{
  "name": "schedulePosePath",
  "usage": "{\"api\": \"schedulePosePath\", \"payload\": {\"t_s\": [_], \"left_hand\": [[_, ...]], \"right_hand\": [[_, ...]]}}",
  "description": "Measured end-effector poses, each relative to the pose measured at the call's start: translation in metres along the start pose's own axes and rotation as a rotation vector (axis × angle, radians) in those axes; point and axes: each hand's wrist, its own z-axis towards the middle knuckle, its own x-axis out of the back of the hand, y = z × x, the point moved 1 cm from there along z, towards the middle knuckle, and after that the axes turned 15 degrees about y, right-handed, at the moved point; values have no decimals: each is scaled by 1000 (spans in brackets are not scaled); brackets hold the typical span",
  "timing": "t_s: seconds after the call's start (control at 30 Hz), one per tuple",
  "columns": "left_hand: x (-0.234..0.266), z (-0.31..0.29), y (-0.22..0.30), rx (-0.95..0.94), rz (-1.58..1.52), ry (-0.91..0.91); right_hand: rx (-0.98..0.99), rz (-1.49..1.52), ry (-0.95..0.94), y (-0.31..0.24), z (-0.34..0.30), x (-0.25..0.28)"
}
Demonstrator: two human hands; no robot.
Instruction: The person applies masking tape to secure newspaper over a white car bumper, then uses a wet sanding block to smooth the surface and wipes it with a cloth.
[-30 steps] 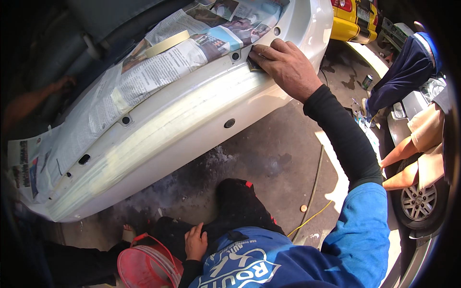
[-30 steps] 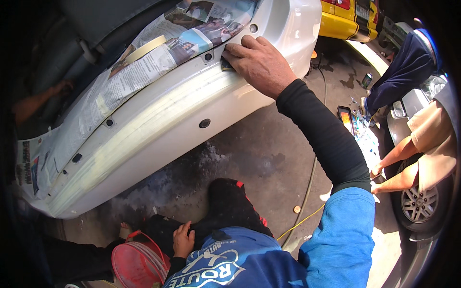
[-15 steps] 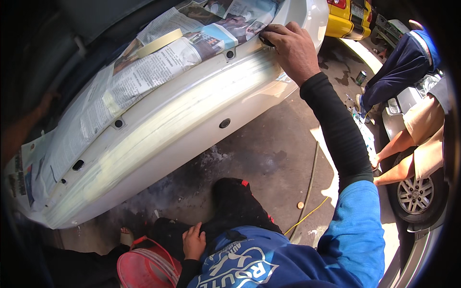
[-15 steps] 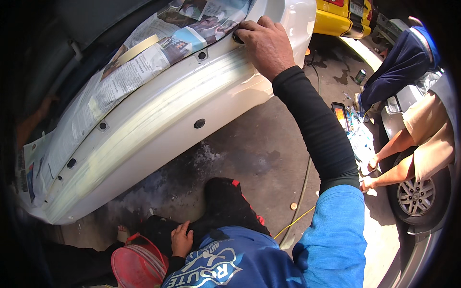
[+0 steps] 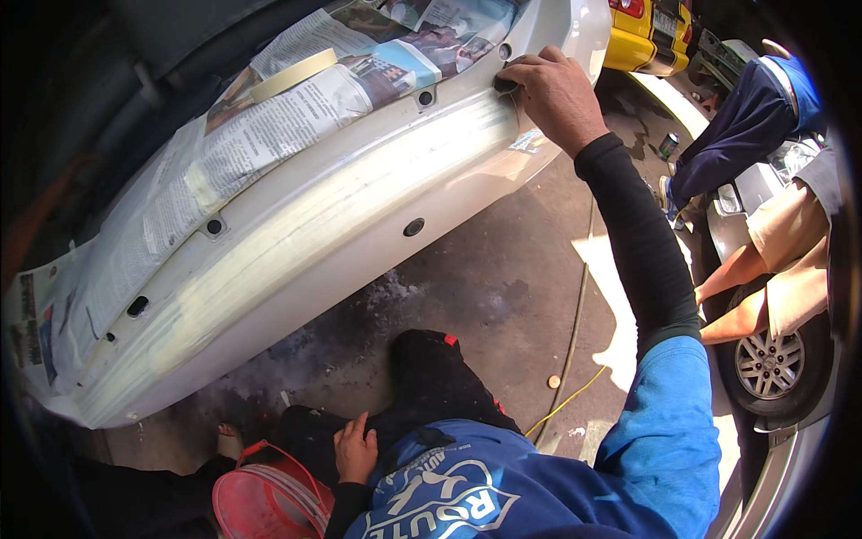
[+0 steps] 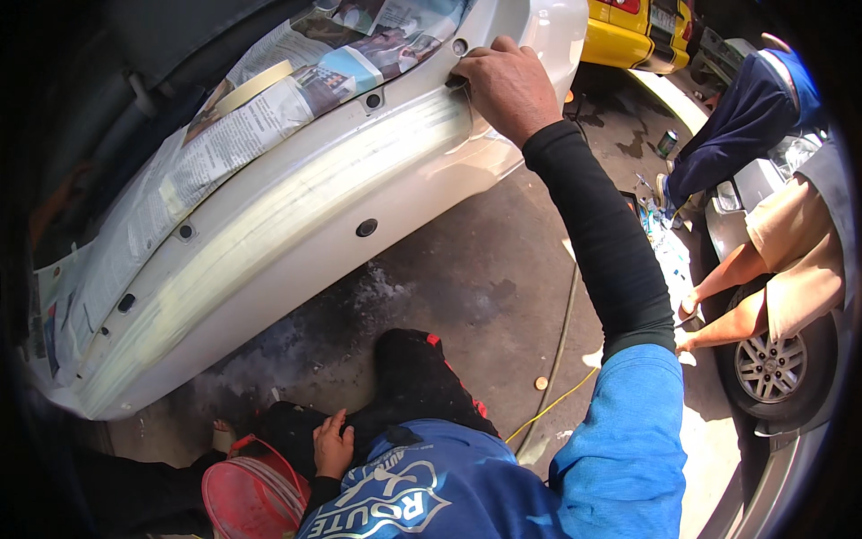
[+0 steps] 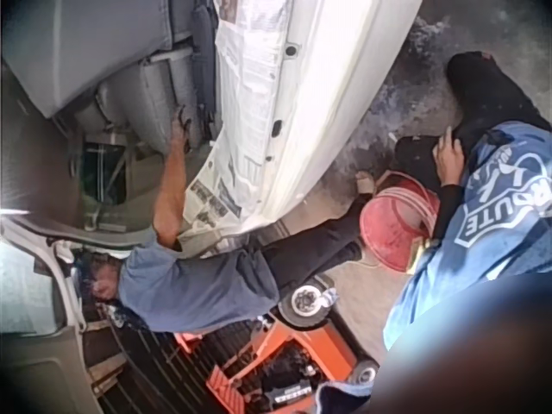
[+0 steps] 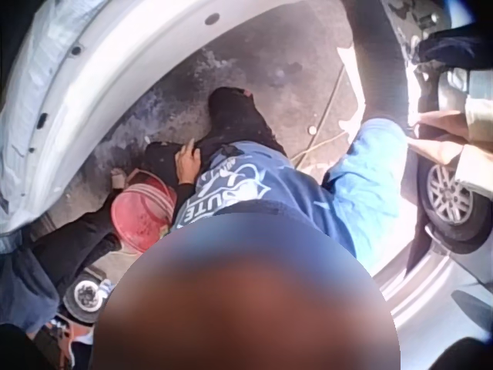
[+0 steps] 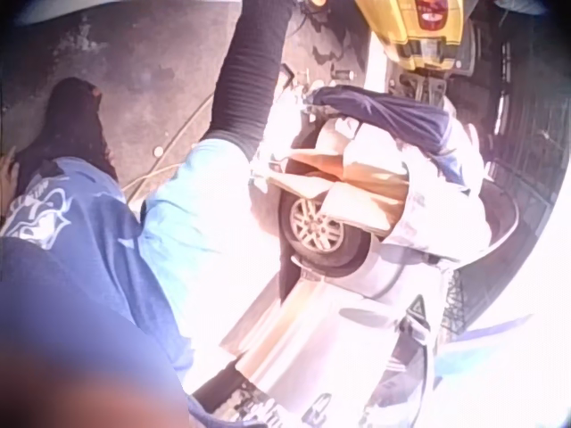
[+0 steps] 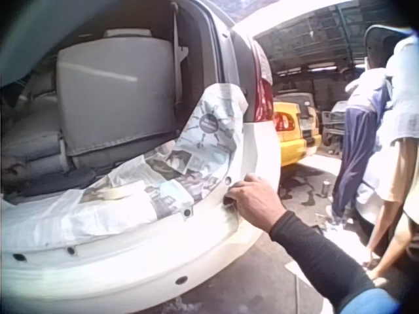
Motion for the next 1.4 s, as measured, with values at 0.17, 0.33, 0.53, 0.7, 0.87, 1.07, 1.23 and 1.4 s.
{"api": "schedulePosePath", "payload": {"t_s": [0.17, 0.33, 0.53, 0.7, 0.87, 1.07, 1.23, 1.4], "left_hand": [[2, 1, -1, 44, -20, -40], [3, -1, -2, 42, -48, -28], [4, 1, -1, 48, -19, -35], [5, 2, 0, 34, -44, -28], [3, 1, 0, 13, -29, -28], [4, 1, -1, 5, -10, -39], [4, 1, 0, 41, -33, -32], [3, 1, -1, 8, -31, -46]], "right_hand": [[176, 69, 54, -15, -3, -4], [82, 78, 10, 14, 1, -3], [-109, 6, 217, -33, -6, -1], [-101, 69, 164, -43, 6, 10], [-148, 31, 174, -32, 0, -1], [-88, -82, 331, -16, -10, -17], [-172, 52, 293, 5, -11, -15], [-165, 61, 279, -11, -15, -19]]}}
